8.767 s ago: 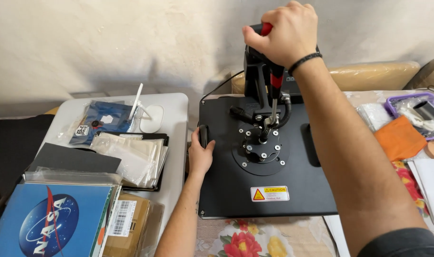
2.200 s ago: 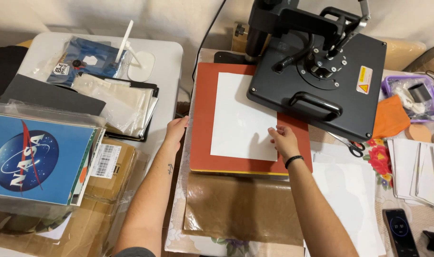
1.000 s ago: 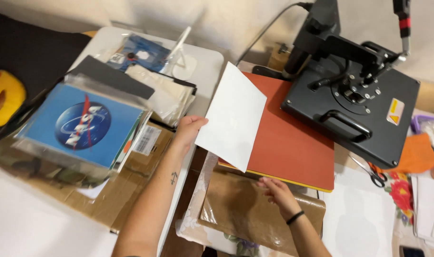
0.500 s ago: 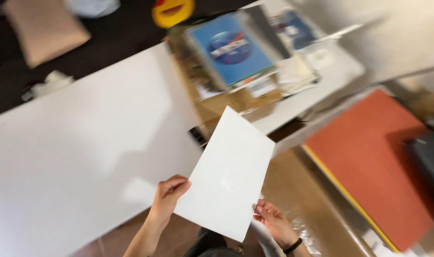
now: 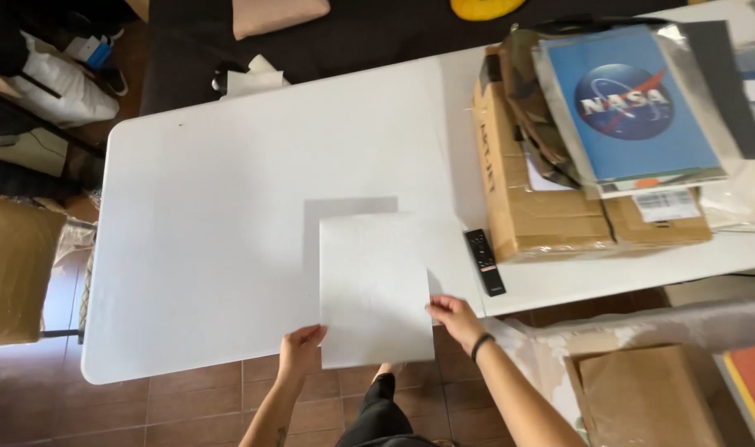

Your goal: The person operates a heat press machine to press a white sheet onto a red board. They place the materials under the press, lower the handle to apply heat, and then lift the handle to remove the finished item. The person also handles a metal cup and brown paper during the process.

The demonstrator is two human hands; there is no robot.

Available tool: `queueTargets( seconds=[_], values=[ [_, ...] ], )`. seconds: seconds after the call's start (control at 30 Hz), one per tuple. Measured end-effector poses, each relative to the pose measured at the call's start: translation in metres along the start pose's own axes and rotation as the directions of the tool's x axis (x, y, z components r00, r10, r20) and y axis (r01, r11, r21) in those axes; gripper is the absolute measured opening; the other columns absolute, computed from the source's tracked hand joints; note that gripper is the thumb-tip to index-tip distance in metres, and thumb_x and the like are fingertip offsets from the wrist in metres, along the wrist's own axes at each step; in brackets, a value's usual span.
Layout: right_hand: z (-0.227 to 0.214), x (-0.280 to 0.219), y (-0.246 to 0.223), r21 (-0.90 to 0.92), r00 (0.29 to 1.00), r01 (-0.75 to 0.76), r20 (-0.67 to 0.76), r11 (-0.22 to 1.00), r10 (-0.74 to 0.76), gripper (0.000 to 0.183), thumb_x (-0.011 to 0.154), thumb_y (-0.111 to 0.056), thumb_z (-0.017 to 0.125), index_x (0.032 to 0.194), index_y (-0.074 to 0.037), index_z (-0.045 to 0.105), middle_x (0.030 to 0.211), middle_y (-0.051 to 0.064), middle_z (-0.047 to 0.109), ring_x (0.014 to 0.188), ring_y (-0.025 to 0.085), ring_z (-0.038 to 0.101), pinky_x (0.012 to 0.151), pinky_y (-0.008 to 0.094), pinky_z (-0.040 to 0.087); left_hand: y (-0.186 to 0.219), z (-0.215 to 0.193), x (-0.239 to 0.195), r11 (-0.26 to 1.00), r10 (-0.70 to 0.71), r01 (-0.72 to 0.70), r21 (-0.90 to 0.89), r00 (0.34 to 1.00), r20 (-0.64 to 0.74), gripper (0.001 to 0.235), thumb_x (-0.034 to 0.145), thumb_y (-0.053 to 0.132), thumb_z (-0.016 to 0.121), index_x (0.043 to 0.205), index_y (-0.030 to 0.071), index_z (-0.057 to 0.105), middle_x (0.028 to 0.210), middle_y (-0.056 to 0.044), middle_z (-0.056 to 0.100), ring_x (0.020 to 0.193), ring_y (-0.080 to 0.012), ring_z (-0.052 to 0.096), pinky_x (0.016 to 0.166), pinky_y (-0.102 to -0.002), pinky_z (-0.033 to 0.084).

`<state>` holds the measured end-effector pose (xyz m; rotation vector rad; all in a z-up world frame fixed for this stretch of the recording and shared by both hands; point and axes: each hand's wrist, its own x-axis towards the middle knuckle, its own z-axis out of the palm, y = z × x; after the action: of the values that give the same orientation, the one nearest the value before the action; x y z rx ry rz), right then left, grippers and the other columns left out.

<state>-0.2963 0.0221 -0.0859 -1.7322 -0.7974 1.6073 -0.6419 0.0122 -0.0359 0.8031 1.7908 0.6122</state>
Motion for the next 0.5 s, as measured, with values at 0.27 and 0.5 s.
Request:
queueTargets(
  seconds=[0.27, 0.5],
  values=[
    [0.017, 0.112, -0.029, -0.065, 0.998, 0.054, -0.037, 0.996, -0.057, 0.032, 0.09, -0.02, 0.076, 0.12, -0.007, 0.073, 0.1, 0.004, 0.074, 0.085, 0.01, 0.064, 0.074, 0.023, 0.057, 0.022, 0.004, 0.081, 0.973, 0.164, -0.167, 0.159, 0.986, 0.033, 0.035, 0.092, 0.034, 0.073, 0.112, 0.006, 0.079, 0.098, -0.012, 0.08, 0.101, -0.0276, 0.073, 0.086, -0.042, 0.056],
    [0.022, 0.122, -0.036, -0.111, 0.998, -0.01, -0.07, 0.994, 0.002, 0.035, 0.088, -0.024, 0.078, 0.12, -0.009, 0.074, 0.103, 0.007, 0.076, 0.087, 0.014, 0.068, 0.074, 0.026, 0.059, 0.032, 0.007, 0.097, 0.984, 0.033, -0.046, 0.172, 0.997, 0.075, 0.043, 0.096, 0.043, 0.065, 0.12, 0.009, 0.076, 0.11, -0.013, 0.078, 0.113, -0.0356, 0.068, 0.093, -0.047, 0.053]
  ],
)
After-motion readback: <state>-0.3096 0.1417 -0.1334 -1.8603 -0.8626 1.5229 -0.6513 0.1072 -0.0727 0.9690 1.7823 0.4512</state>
